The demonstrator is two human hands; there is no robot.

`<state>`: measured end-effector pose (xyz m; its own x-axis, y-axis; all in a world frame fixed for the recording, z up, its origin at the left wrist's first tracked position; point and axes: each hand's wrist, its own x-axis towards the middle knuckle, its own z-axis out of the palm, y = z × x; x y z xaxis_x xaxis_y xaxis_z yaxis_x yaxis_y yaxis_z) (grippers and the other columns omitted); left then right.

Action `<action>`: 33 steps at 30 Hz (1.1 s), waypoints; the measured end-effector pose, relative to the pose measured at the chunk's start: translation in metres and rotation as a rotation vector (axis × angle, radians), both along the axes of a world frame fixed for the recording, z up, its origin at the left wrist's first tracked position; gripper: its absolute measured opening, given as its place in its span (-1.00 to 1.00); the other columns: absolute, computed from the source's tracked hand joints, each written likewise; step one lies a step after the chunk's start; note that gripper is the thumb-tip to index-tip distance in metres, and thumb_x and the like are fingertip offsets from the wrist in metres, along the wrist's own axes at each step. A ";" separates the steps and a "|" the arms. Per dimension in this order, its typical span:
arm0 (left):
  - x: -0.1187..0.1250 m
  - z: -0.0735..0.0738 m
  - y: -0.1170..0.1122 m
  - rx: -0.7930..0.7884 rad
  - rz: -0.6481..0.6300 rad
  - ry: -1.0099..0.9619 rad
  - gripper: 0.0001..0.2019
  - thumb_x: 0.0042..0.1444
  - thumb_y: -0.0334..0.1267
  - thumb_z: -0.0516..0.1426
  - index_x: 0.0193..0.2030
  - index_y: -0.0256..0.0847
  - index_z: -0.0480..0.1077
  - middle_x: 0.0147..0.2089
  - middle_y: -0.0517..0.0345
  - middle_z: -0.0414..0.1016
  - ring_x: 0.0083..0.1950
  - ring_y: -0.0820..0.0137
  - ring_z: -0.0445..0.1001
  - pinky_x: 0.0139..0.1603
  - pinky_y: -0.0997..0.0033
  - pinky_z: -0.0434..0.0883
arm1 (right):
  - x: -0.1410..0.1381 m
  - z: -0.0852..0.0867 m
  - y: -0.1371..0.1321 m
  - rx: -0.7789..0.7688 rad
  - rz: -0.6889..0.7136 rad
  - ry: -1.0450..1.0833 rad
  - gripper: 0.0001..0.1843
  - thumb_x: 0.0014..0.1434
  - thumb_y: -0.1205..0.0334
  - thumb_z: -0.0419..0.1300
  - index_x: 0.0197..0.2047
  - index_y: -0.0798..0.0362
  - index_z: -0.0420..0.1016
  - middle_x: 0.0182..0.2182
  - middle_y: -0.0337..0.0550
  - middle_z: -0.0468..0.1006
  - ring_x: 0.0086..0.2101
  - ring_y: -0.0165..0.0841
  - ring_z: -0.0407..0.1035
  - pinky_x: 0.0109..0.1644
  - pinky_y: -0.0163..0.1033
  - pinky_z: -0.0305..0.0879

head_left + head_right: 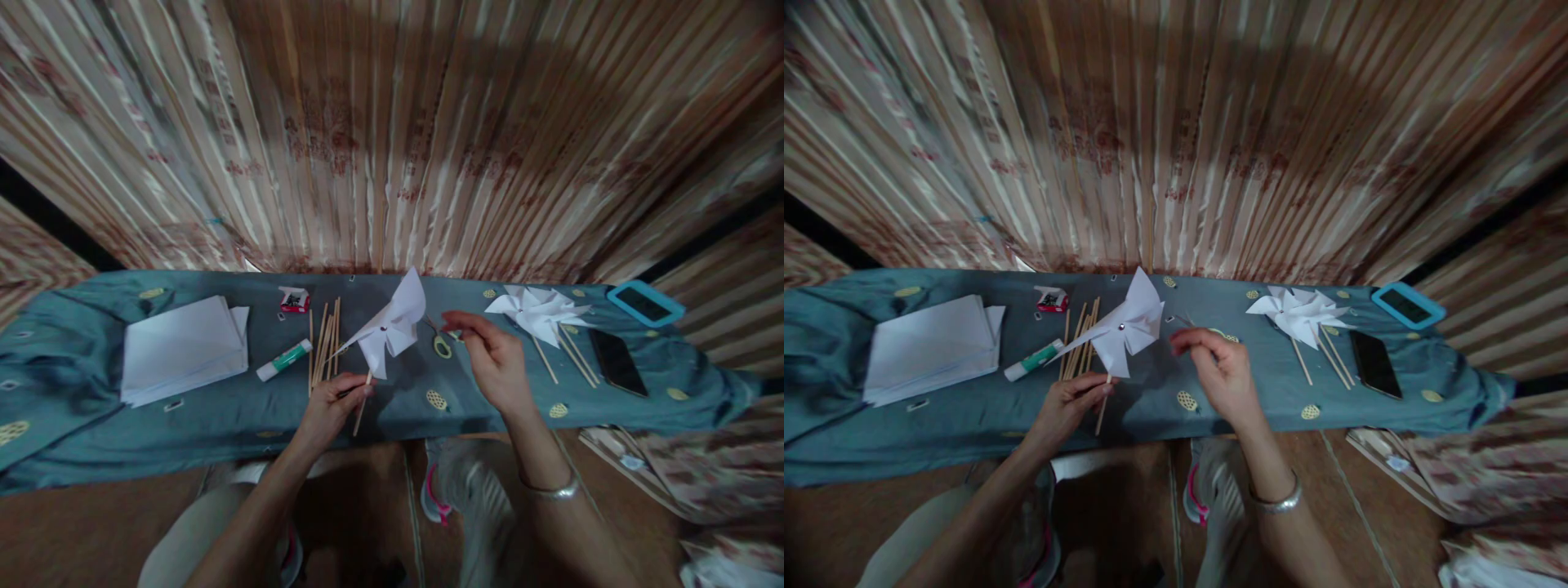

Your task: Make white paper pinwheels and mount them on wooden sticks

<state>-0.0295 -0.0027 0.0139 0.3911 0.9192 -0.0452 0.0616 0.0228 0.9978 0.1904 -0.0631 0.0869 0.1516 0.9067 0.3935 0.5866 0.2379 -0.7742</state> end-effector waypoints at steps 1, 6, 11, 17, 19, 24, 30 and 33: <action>0.000 0.001 -0.001 -0.003 -0.020 -0.005 -0.78 -0.16 -0.10 0.26 -0.46 -0.21 0.59 -0.59 0.21 0.34 -0.55 0.49 0.24 -0.53 0.51 0.23 | 0.005 0.000 0.004 0.044 -0.120 -0.093 -0.63 0.22 0.36 -0.08 -0.06 -0.01 0.48 -0.10 -0.08 0.58 -0.02 -0.26 0.43 0.09 -0.07 0.34; 0.001 0.003 -0.007 -0.032 -0.098 -0.020 -0.77 -0.15 -0.08 0.27 -0.47 -0.22 0.60 -0.61 0.22 0.30 -0.56 0.49 0.25 -0.54 0.52 0.22 | 0.009 -0.018 0.026 0.058 -0.114 -0.513 -0.32 0.10 0.54 -0.11 0.30 0.04 0.14 0.37 -0.04 -0.04 0.35 -0.22 -0.21 0.36 0.08 -0.07; 0.000 0.003 -0.008 -0.060 -0.108 -0.044 -0.76 -0.12 -0.07 0.25 -0.48 -0.23 0.59 -0.59 0.21 0.32 -0.57 0.52 0.21 -0.54 0.51 0.21 | -0.004 -0.033 0.031 -0.005 0.002 -0.530 -0.36 0.05 0.57 -0.09 0.18 0.04 0.32 0.28 -0.04 0.20 0.31 -0.17 -0.08 0.31 0.10 0.02; -0.002 0.009 -0.004 -0.007 -0.045 -0.005 -0.78 -0.14 -0.10 0.25 -0.49 -0.23 0.56 -0.56 0.20 0.35 -0.53 0.49 0.24 -0.51 0.51 0.21 | -0.025 -0.034 0.012 -0.164 0.264 -0.451 -0.49 0.10 0.52 -0.06 0.04 0.01 0.47 0.01 -0.09 0.53 0.08 -0.26 0.33 0.18 -0.10 0.25; -0.003 0.009 -0.002 0.029 -0.018 0.024 -0.78 -0.12 -0.11 0.23 -0.53 -0.23 0.54 -0.60 0.22 0.31 -0.54 0.49 0.22 -0.52 0.51 0.18 | -0.034 -0.030 -0.004 -0.198 0.319 -0.482 -0.52 0.12 0.51 -0.05 0.05 0.09 0.46 0.03 0.00 0.52 0.06 -0.24 0.36 0.15 -0.10 0.28; -0.006 0.008 0.000 0.111 -0.015 0.090 -0.77 -0.06 -0.14 0.16 -0.58 -0.23 0.50 -0.61 0.22 0.28 -0.51 0.47 0.22 -0.49 0.51 0.17 | -0.042 0.003 -0.033 -0.032 0.445 -0.337 -0.60 0.19 0.49 -0.05 -0.01 0.00 0.45 -0.19 -0.20 0.61 -0.21 -0.41 0.51 -0.08 -0.30 0.42; -0.003 0.007 -0.005 0.136 -0.133 0.139 -0.74 -0.01 -0.11 0.14 -0.45 -0.24 0.56 -0.51 0.17 0.37 -0.48 0.45 0.28 -0.46 0.51 0.21 | -0.019 0.020 0.003 0.283 -0.110 -0.617 -0.40 0.20 0.51 -0.09 0.28 -0.04 0.16 0.34 -0.02 0.03 0.34 -0.12 -0.16 0.29 0.18 -0.03; -0.003 0.003 -0.008 0.161 -0.193 0.139 -0.74 0.00 -0.11 0.14 -0.45 -0.23 0.57 -0.51 0.16 0.37 -0.47 0.44 0.31 -0.45 0.50 0.22 | -0.006 0.008 0.019 0.202 -0.171 -0.716 -0.41 0.22 0.52 -0.12 0.26 -0.10 0.20 0.37 -0.08 -0.07 0.36 -0.11 -0.28 0.28 0.23 -0.08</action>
